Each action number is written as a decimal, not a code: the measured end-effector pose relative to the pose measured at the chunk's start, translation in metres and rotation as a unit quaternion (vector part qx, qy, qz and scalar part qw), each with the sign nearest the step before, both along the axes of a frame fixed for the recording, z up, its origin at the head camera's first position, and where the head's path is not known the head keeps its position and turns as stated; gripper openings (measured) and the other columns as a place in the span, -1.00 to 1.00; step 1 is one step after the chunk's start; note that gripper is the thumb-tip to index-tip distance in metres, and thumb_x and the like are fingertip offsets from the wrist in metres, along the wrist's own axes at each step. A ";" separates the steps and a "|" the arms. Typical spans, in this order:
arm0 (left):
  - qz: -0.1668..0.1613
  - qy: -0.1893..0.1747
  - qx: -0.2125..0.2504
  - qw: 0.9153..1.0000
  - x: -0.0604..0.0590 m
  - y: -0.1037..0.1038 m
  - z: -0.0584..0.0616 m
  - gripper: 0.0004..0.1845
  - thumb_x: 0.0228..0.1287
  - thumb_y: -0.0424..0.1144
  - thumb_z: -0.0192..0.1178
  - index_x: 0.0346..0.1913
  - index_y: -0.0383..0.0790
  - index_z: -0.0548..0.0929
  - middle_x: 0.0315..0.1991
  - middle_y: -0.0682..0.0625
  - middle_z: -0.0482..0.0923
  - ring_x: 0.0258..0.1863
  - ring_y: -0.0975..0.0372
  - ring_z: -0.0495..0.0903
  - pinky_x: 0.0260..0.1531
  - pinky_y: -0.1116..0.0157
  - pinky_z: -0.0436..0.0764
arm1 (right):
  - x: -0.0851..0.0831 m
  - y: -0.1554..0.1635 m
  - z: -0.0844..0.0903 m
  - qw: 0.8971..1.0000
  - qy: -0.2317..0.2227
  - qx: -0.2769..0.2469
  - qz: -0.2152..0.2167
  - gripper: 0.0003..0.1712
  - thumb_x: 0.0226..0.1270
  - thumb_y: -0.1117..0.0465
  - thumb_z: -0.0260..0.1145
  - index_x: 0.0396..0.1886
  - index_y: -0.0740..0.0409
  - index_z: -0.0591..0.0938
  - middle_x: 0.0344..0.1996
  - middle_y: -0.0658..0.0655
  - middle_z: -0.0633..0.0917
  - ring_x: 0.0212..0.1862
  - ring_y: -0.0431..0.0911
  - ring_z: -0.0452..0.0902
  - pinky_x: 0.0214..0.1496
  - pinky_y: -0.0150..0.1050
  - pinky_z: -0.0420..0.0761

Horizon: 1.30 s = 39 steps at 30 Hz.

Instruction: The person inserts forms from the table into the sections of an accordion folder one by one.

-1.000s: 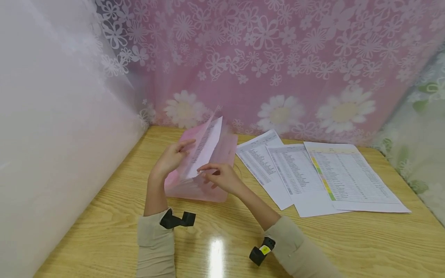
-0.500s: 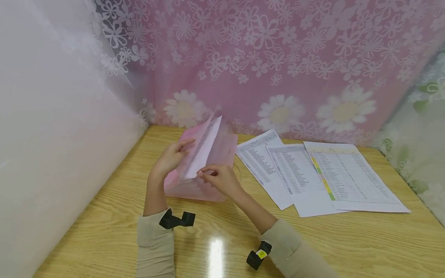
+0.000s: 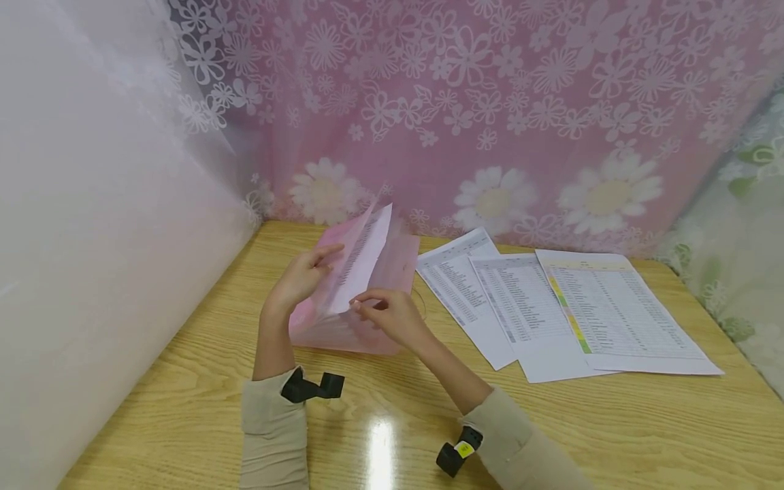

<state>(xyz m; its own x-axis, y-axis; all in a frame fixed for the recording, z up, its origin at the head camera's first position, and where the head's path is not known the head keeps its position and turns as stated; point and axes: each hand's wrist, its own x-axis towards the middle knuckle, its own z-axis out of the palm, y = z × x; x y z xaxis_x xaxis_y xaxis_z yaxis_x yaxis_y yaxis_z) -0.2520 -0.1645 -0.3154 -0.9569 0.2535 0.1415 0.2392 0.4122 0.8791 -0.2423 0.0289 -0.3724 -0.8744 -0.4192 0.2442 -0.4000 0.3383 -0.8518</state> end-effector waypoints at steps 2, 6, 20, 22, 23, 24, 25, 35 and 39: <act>0.001 0.001 -0.001 1.000 0.000 0.000 0.000 -0.54 0.35 -0.48 -0.15 0.30 -0.34 0.31 0.29 -0.19 0.22 0.28 0.01 0.13 0.16 0.00 0.19 | 0.001 0.005 0.002 1.000 -0.005 -0.009 0.003 -0.80 0.25 0.12 0.27 -0.19 0.05 0.71 -0.47 0.00 0.69 -0.47 -0.18 0.60 -0.46 -0.26 0.57; 0.004 -0.003 0.001 1.000 0.002 0.000 0.002 -0.54 0.35 -0.49 -0.15 0.31 -0.34 0.30 0.29 -0.19 0.22 0.28 0.01 0.13 0.16 0.01 0.19 | 0.004 0.019 0.007 1.000 -0.008 -0.022 0.011 -0.79 0.25 0.19 0.26 -0.14 0.04 0.70 -0.44 0.03 0.70 -0.43 -0.13 0.61 -0.45 -0.21 0.59; 0.001 -0.008 -0.001 1.000 0.001 0.000 0.004 -0.53 0.35 -0.50 -0.16 0.32 -0.34 0.28 0.30 -0.17 0.22 0.25 0.10 0.14 0.05 0.14 0.23 | 0.013 0.110 0.038 0.999 0.001 -0.052 -0.002 -0.77 0.31 0.37 0.17 -0.10 0.40 0.61 -0.19 0.25 0.66 -0.31 0.08 0.61 -0.34 -0.03 0.58; 0.002 -0.007 -0.005 1.000 0.001 0.000 0.003 -0.53 0.35 -0.50 -0.16 0.32 -0.34 0.29 0.30 -0.18 0.22 0.15 0.07 0.22 -0.04 0.15 0.23 | 0.006 0.130 0.035 0.998 0.010 -0.056 -0.015 -0.75 0.32 0.32 0.17 -0.09 0.36 0.61 -0.17 0.23 0.65 -0.29 0.08 0.61 -0.34 -0.07 0.59; 0.002 -0.007 -0.006 1.000 0.001 0.000 0.003 -0.53 0.36 -0.50 -0.17 0.32 -0.34 0.28 0.30 -0.18 0.22 0.09 0.08 0.24 -0.08 0.15 0.22 | 0.003 0.140 0.033 0.998 0.015 -0.057 -0.022 -0.74 0.33 0.30 0.18 -0.08 0.35 0.61 -0.15 0.23 0.64 -0.28 0.10 0.60 -0.34 -0.08 0.59; 0.002 -0.006 -0.007 1.000 0.001 0.000 0.003 -0.53 0.36 -0.50 -0.17 0.32 -0.34 0.28 0.29 -0.19 0.23 0.01 0.06 0.28 -0.09 0.16 0.22 | 0.000 0.150 0.031 0.998 0.020 -0.055 -0.030 -0.73 0.33 0.27 0.18 -0.07 0.34 0.61 -0.14 0.21 0.64 -0.27 0.08 0.61 -0.33 -0.10 0.59; 0.002 -0.006 -0.007 1.000 0.000 -0.001 0.003 -0.53 0.36 -0.50 -0.17 0.32 -0.34 0.28 0.27 -0.19 0.24 -0.11 0.05 0.30 -0.12 0.16 0.22 | -0.002 0.160 0.029 0.997 0.027 -0.054 -0.039 -0.72 0.34 0.25 0.18 -0.05 0.32 0.60 -0.12 0.19 0.64 -0.27 0.06 0.61 -0.34 -0.14 0.60; 0.002 -0.011 -0.004 1.000 0.000 -0.001 0.002 -0.53 0.36 -0.49 -0.18 0.33 -0.33 0.27 0.30 -0.18 0.20 0.15 0.10 0.22 -0.05 0.17 0.23 | -0.004 0.232 0.035 0.988 0.049 -0.075 -0.128 -0.64 0.35 0.22 0.15 0.00 0.42 0.54 -0.16 -0.02 0.65 -0.27 -0.10 0.62 -0.32 -0.25 0.59; 0.003 -0.017 -0.007 1.000 0.001 -0.001 0.003 -0.52 0.35 -0.49 -0.18 0.34 -0.31 0.26 0.32 -0.16 0.19 0.10 0.09 0.21 -0.11 0.16 0.21 | 0.002 0.252 0.042 0.983 0.048 -0.100 -0.150 -0.65 0.34 0.26 0.15 0.00 0.46 0.52 -0.19 -0.02 0.66 -0.29 -0.13 0.63 -0.33 -0.32 0.58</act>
